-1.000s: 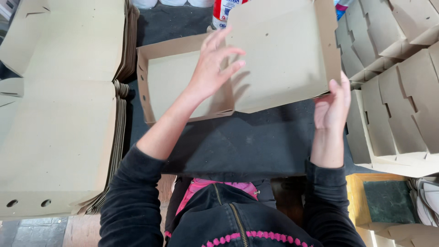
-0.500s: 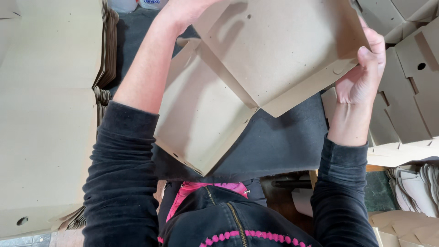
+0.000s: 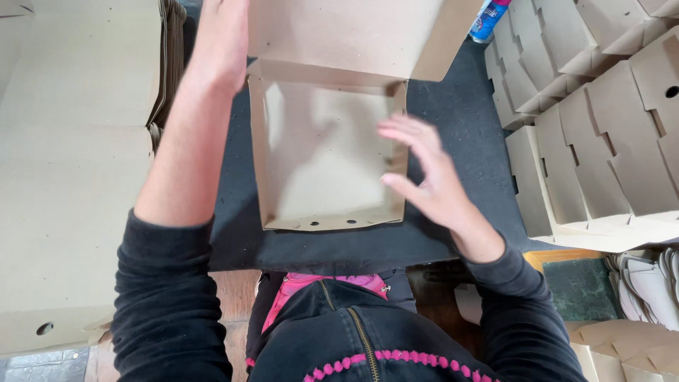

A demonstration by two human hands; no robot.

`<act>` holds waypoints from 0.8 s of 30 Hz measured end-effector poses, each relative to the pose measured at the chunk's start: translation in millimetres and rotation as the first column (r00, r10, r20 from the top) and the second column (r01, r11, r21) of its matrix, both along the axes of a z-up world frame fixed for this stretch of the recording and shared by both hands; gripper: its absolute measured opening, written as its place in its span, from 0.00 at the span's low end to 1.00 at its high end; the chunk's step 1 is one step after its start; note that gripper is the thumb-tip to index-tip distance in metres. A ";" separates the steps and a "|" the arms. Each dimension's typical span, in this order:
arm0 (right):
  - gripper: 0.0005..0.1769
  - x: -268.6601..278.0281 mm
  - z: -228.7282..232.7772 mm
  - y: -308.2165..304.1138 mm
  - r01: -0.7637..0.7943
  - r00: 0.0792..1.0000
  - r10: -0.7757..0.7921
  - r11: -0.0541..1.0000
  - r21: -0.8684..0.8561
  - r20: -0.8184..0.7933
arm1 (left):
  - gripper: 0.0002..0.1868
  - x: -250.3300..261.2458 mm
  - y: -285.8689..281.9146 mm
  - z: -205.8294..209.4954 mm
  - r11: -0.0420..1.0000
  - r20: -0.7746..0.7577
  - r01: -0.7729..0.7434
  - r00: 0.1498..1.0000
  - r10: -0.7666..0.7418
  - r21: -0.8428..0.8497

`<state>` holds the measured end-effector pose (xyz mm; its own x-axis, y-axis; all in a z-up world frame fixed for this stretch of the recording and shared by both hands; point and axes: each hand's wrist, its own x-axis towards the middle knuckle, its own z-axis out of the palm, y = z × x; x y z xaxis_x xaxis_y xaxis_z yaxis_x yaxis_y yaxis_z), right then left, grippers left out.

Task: The person folds cardboard boxes by hand, creasing the edges and tucking the tabs into slots to assemble them, then stacks the finished boxes on a counter.

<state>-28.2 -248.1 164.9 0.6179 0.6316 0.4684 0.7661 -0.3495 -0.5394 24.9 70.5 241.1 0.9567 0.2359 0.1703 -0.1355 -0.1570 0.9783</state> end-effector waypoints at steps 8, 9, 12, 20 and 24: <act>0.52 -33.1 -46.1 48.5 -0.242 0.936 0.163 0.941 -0.235 -0.311 | 0.44 -13.6 2.5 -49.6 0.987 0.431 -0.155 0.889 0.155 -0.035; 0.54 -38.1 -48.6 54.2 -0.255 0.936 0.167 0.928 -0.270 -0.311 | 0.43 -13.0 3.8 -47.5 0.979 0.447 -0.192 0.872 0.200 -0.065; 0.57 -41.8 -51.5 67.3 -0.240 0.953 0.157 0.913 -0.331 -0.259 | 0.34 -12.2 6.4 -22.0 0.894 0.242 -0.156 0.930 0.276 -0.419; 0.33 4.1 -104.1 41.1 0.133 0.990 -0.116 0.959 -0.252 0.080 | 0.55 -51.7 -8.0 -31.2 0.820 0.279 -0.093 0.914 0.295 -0.564; 0.07 32.6 -100.7 5.9 0.355 0.883 -0.313 0.933 -0.062 0.350 | 0.48 -64.6 -25.5 -54.6 0.701 0.248 -0.147 0.868 0.430 -0.698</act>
